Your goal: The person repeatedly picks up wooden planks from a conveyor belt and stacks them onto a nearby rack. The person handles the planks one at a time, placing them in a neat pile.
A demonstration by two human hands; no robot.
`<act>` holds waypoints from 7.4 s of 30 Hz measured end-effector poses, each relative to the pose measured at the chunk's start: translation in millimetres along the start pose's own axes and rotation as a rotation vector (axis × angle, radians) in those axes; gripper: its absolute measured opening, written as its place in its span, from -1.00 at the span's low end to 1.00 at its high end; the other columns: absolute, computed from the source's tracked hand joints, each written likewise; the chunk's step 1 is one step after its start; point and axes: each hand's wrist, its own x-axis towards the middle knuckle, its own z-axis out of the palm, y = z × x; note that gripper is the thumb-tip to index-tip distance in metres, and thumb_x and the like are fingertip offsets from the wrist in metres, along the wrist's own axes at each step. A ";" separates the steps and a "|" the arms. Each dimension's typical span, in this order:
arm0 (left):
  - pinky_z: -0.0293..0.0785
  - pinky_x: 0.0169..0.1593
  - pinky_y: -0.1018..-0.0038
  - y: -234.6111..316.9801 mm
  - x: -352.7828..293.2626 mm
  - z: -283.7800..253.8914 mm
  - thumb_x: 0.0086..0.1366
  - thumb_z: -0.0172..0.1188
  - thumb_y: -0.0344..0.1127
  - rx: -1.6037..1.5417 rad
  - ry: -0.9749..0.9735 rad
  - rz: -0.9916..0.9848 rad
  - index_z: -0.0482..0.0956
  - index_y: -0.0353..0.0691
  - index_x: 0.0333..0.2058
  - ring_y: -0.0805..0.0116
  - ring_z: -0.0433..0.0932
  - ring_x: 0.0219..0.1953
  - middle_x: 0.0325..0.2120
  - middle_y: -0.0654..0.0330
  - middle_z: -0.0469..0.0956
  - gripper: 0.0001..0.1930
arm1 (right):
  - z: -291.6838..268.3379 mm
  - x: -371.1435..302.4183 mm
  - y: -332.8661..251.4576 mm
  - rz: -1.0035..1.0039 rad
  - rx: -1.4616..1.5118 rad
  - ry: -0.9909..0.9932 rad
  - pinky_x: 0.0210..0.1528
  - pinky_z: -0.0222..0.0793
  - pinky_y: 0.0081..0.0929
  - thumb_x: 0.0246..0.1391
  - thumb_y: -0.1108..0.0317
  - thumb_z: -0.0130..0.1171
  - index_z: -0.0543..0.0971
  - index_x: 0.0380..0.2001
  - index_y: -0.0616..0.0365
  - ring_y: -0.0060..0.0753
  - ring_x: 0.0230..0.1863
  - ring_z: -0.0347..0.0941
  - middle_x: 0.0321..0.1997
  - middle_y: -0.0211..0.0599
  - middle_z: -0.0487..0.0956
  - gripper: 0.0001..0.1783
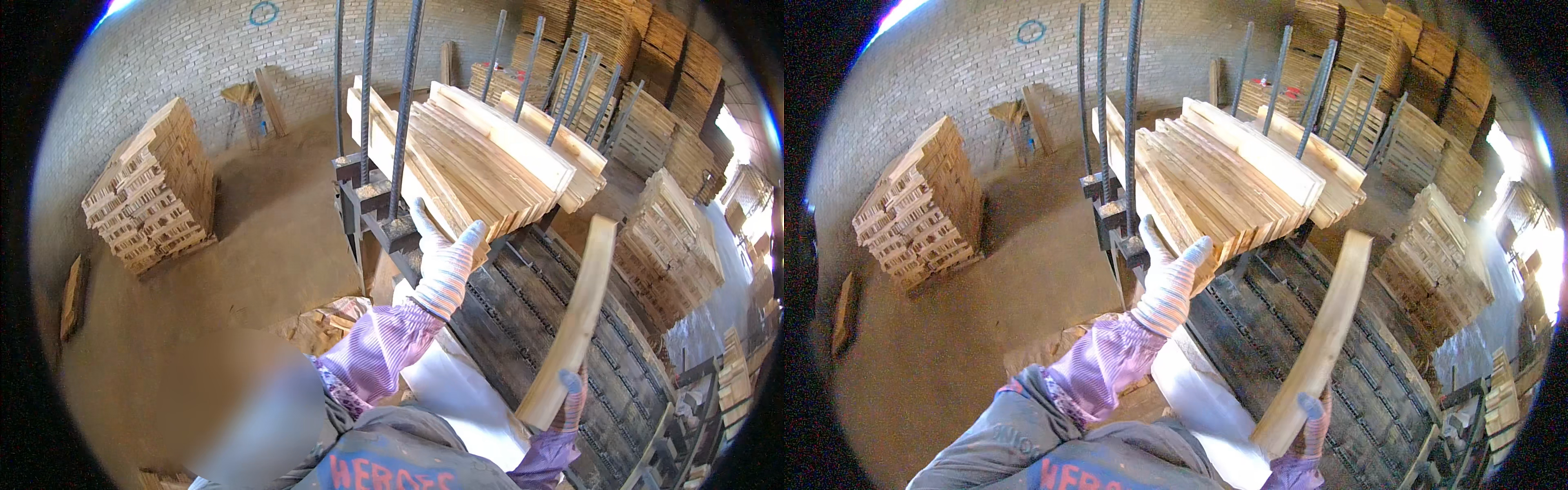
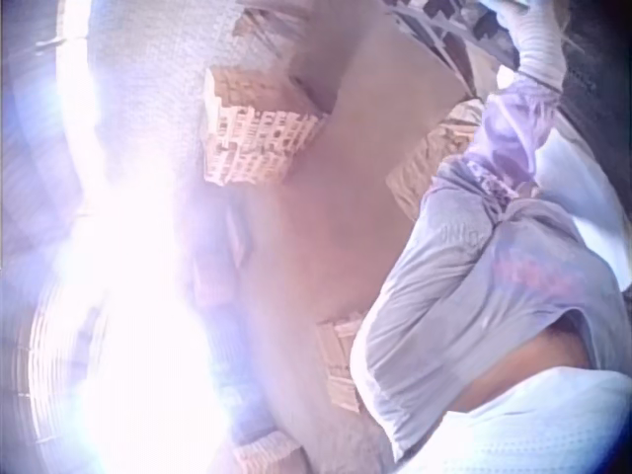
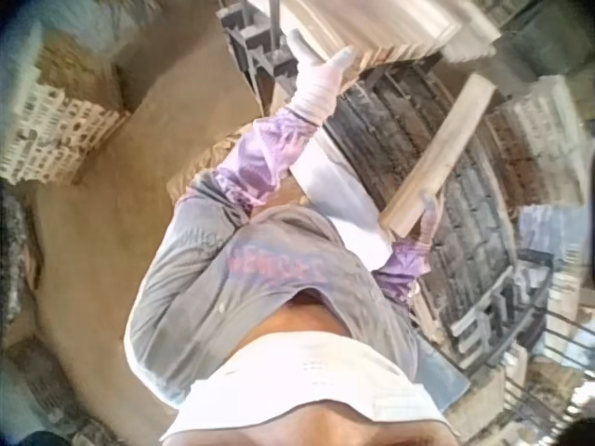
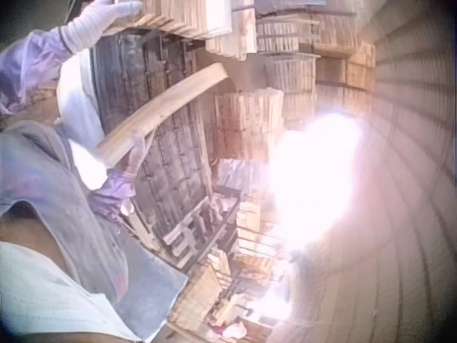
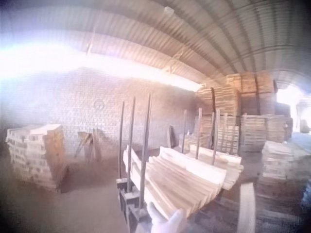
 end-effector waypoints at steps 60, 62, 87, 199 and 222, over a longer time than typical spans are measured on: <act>0.49 0.20 0.00 -80.2 688.9 -378.6 0.38 0.15 0.28 -0.190 -0.115 -0.485 0.26 -0.31 0.31 0.02 0.47 0.09 0.07 -0.04 0.48 -0.18 | 532.1 83.3 22.4 -0.478 -1.899 -0.151 -0.30 0.53 -0.17 0.06 0.38 0.38 0.51 0.27 -0.03 -0.04 -0.28 0.60 -0.26 -0.18 0.63 -0.35; 0.46 0.25 0.13 -4.1 621.9 -355.8 0.47 0.05 0.22 -0.168 -0.038 -0.189 0.31 -0.41 0.28 0.09 0.51 0.08 0.08 -0.07 0.50 -0.24 | 527.0 85.0 13.4 -0.573 -1.905 -0.251 -0.35 0.48 -0.10 0.11 0.35 0.33 0.42 0.34 -0.09 -0.02 -0.40 0.55 -0.38 -0.20 0.56 -0.30; 0.68 0.00 0.14 -78.0 -76.1 -134.9 0.42 0.26 -0.03 0.155 -1.305 -1.387 0.29 -0.12 0.31 0.15 0.66 -0.09 0.02 -0.04 0.57 -0.39 | 68.2 -275.0 23.9 -0.323 0.258 0.728 -0.05 0.64 -0.13 -0.08 0.11 0.47 0.24 0.43 0.06 -0.02 -0.03 0.61 0.12 0.01 0.54 0.02; 0.57 0.15 0.20 -231.5 -278.4 62.9 0.17 0.43 -0.19 0.065 -1.038 -1.634 0.32 -0.27 0.29 0.13 0.60 0.05 0.01 0.06 0.56 -0.24 | -307.3 -76.3 -39.7 0.227 -0.871 0.202 0.50 0.10 -0.02 0.07 -0.26 0.35 0.27 0.44 0.10 0.12 0.53 0.14 0.49 0.17 0.27 0.03; 0.63 0.07 0.21 -248.7 -327.9 149.6 0.07 0.50 -0.13 0.220 -1.269 -1.515 0.26 -0.18 0.34 0.16 0.64 -0.02 -0.02 0.09 0.56 -0.11 | -555.0 -116.9 -64.0 0.788 -1.685 0.982 0.32 0.35 -0.03 -0.09 -0.17 0.45 0.24 0.43 -0.30 0.11 0.32 0.41 0.30 0.10 0.46 0.02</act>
